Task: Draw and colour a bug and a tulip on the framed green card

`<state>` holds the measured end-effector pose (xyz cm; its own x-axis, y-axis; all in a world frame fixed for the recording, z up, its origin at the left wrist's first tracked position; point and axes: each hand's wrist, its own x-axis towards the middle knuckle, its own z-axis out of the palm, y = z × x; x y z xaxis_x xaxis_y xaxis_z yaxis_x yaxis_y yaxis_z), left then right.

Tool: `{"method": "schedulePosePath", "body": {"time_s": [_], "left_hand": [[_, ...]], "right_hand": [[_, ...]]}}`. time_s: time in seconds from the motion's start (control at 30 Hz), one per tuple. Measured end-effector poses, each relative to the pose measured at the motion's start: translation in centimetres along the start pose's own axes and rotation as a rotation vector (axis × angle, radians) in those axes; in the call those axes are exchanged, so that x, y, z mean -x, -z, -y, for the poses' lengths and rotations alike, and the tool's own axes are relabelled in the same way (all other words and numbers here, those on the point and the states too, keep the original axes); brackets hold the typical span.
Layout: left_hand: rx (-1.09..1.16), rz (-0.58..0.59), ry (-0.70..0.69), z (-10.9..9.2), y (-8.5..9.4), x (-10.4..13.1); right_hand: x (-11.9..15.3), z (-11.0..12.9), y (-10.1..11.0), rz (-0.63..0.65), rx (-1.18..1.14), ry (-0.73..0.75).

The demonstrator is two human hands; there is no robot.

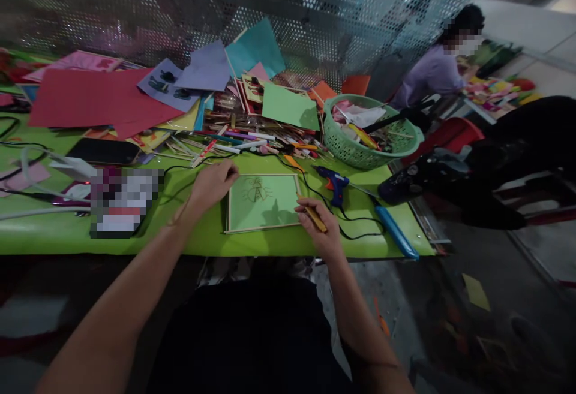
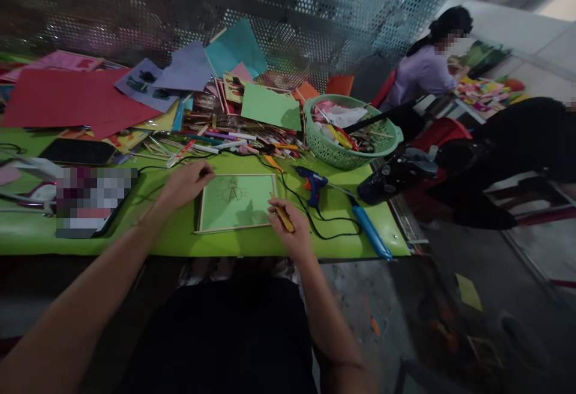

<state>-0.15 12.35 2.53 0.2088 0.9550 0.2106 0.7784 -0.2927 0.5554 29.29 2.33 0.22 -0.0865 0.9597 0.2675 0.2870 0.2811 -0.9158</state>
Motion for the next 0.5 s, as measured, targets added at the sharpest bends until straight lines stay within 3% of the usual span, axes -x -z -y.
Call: {"method": "schedulePosePath", "body": {"time_s": [0.27,0.37,0.5], "left_hand": [[0.570,-0.168,0.070,2.2,-1.0,-0.9],[0.713,-0.212,0.088,2.0,-0.8,-0.8],[1.075,-0.227,0.153,1.0,-0.5,-0.2]], "right_hand": [[0.1,-0.7,-0.2,-0.131,-0.069,0.038],[0.0,-0.9,-0.3,-0.207,-0.056,0.077],[-0.5,-1.2,-0.2,-0.237,0.007,0.116]]}}
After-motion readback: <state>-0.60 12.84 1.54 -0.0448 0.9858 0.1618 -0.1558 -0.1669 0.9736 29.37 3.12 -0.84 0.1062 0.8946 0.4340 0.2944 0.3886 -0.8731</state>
